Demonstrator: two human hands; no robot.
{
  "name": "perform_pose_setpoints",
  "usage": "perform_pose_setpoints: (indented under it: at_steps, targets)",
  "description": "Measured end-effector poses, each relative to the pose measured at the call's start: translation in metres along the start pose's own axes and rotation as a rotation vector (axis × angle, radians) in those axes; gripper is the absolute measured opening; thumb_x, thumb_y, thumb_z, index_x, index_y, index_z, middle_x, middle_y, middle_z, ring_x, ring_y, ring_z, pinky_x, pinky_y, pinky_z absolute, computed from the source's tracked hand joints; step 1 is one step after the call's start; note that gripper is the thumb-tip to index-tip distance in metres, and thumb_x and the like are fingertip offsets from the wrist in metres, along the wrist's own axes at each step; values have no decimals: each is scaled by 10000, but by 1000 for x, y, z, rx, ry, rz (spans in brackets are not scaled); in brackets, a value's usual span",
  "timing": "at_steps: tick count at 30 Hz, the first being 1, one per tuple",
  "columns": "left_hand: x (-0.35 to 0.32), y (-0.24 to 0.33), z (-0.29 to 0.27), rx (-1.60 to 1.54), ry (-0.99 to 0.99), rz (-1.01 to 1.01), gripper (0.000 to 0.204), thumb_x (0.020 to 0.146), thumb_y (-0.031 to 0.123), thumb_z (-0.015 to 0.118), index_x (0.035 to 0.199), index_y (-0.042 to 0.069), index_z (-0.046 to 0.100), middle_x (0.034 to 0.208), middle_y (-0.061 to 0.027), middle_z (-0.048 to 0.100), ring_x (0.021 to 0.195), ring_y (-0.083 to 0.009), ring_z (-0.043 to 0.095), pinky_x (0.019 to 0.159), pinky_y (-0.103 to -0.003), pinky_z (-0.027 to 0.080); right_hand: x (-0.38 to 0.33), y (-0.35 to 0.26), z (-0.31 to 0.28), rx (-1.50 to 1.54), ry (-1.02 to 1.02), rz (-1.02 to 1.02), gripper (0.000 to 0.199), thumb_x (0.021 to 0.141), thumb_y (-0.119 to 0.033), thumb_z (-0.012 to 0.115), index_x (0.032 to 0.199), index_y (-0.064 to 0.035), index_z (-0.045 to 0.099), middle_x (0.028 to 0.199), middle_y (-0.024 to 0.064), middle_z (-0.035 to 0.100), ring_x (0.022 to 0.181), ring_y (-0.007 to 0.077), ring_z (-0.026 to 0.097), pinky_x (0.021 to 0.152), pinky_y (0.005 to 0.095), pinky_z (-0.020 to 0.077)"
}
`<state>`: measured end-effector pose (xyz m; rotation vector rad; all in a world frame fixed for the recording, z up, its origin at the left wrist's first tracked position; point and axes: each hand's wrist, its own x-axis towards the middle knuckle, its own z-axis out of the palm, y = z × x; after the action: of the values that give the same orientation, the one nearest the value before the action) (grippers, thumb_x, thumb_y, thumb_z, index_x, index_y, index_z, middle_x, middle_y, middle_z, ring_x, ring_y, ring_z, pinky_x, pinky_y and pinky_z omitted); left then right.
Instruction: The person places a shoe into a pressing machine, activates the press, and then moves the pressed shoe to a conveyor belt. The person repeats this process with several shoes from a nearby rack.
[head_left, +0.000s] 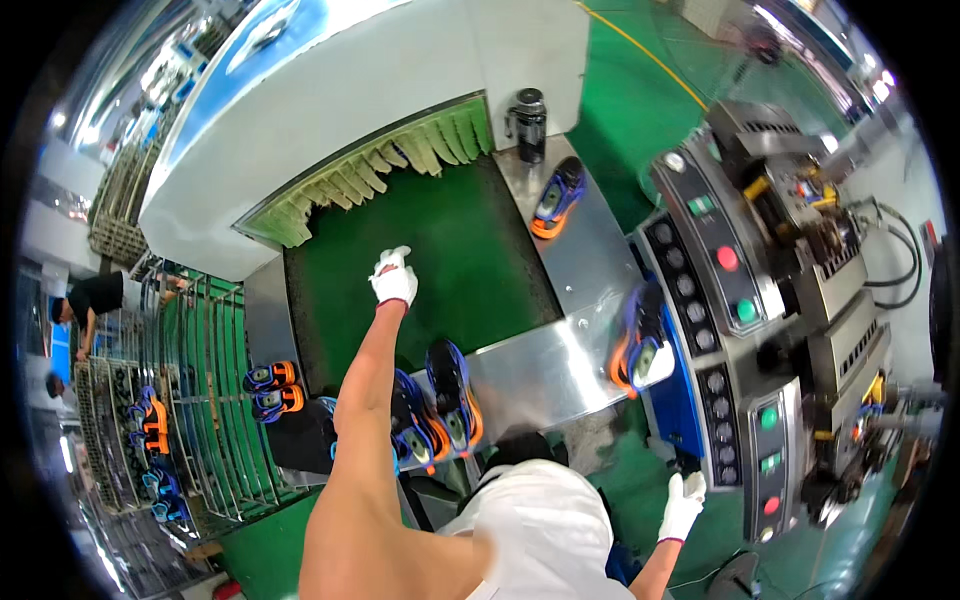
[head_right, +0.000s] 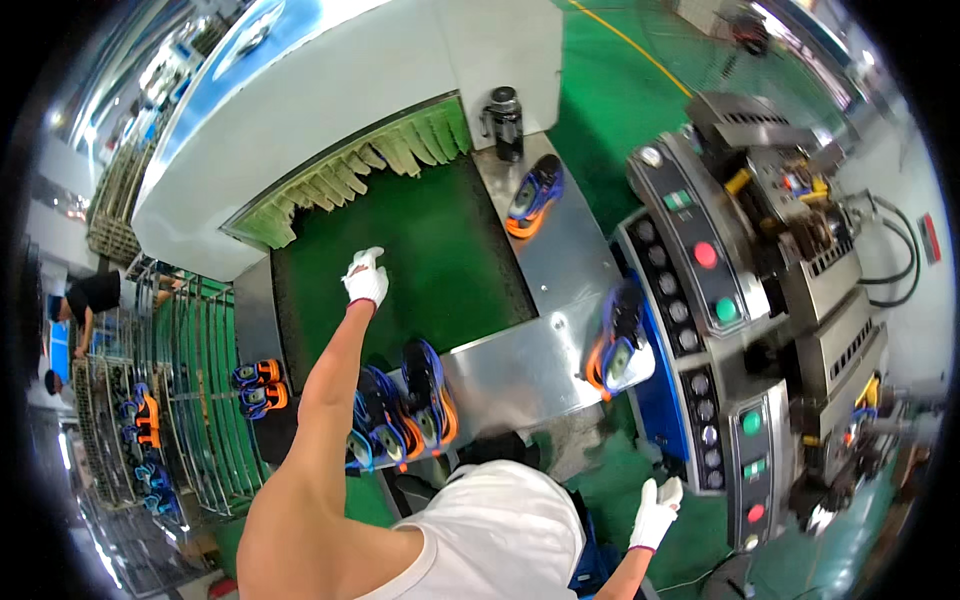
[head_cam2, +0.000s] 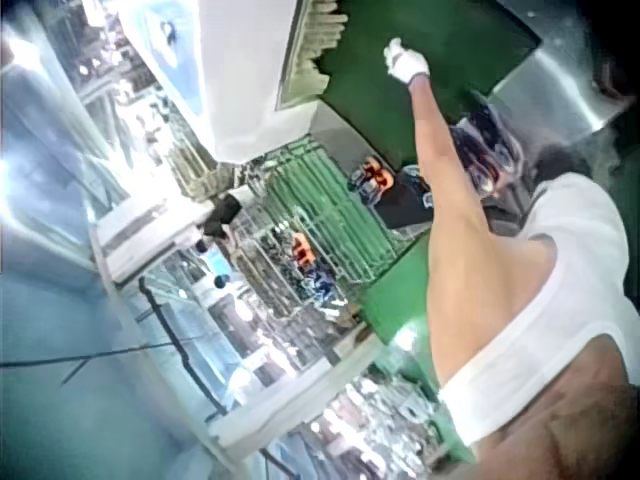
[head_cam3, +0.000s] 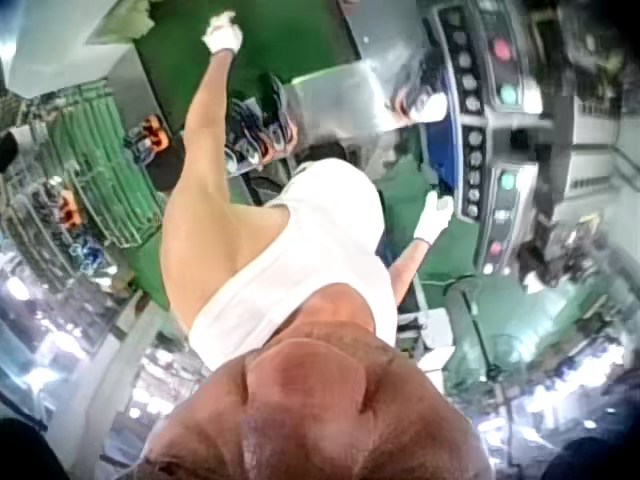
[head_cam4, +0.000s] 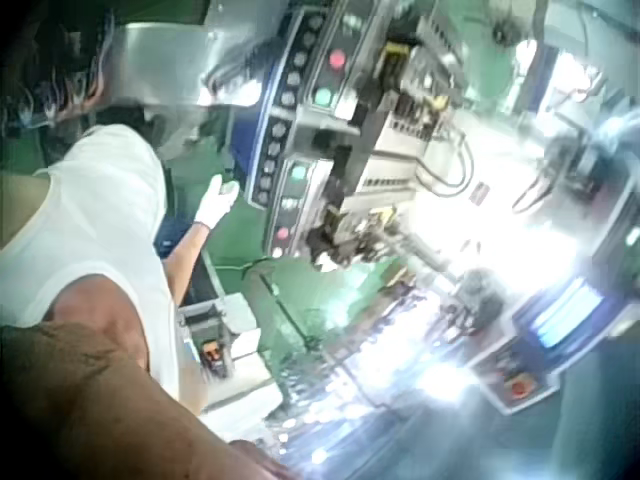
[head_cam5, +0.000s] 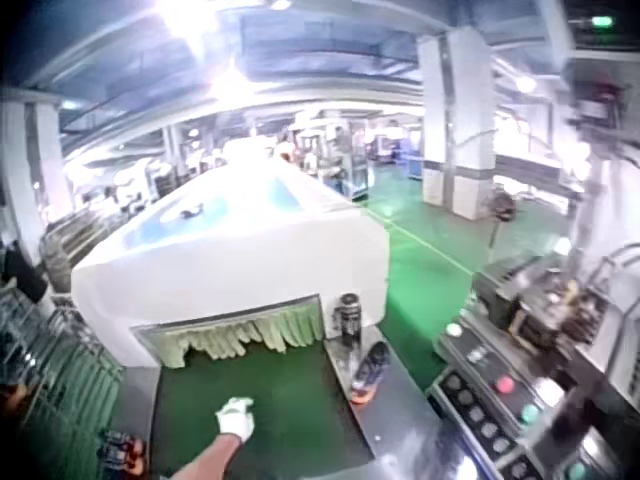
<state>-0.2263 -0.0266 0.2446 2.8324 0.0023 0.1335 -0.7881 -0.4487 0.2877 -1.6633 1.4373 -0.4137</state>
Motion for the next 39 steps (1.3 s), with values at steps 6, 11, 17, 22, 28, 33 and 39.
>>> perform_pose_setpoints:
  at_steps: [6,11,17,22,28,33,39]
  targets:
    - [87,-82,95,-12,-188,-58,528,861,6,557,1332,238,616,1460,-138,542,1304,-394,536,1101,-506,436,13,-25,61,-344,-307,168,801,874,-85,767,1523,94,332,1572,291,400,1470,355,414,1208,425,340]
    - [247,-207,118,249,212,-223,655,878,92,530,1518,210,454,1504,-218,465,1261,-421,547,1002,-533,481,29,-43,40,-963,-374,157,767,869,-338,816,1445,66,510,1453,253,565,1348,345,535,1152,408,401]
    - [413,-350,74,333,-130,-287,586,1014,457,399,1439,88,561,1519,-221,512,1361,-372,526,1085,-485,459,6,-115,22,-1260,-470,321,591,875,-307,813,1291,67,623,1226,201,696,1097,292,646,1004,403,504]
    - [443,-384,109,387,-213,-310,567,1016,436,443,1409,47,571,1495,-232,528,1344,-374,536,1090,-481,455,1,-135,28,-1317,-455,482,579,880,-312,808,1287,58,630,1208,200,702,1078,289,653,1001,399,507]
    - [395,-366,73,298,42,-237,551,1019,411,497,1373,-2,584,1466,-245,547,1323,-377,547,1095,-477,450,10,-120,29,-1251,-469,489,564,886,-319,801,1283,48,638,1186,199,709,1055,284,661,996,394,510]
    - [272,-285,30,21,271,-188,541,1021,390,542,1343,-42,595,1442,-256,563,1305,-380,557,1099,-473,446,20,-75,48,-929,-500,138,533,900,-336,782,1271,26,655,1166,205,714,1054,292,670,991,392,515]
    - [115,-172,4,-281,203,78,195,910,168,723,1059,62,654,1066,-168,647,1003,-364,656,864,-469,531,-3,-185,189,-601,-636,-66,593,881,-1,740,1415,54,488,1399,203,601,1315,259,582,1116,368,460]
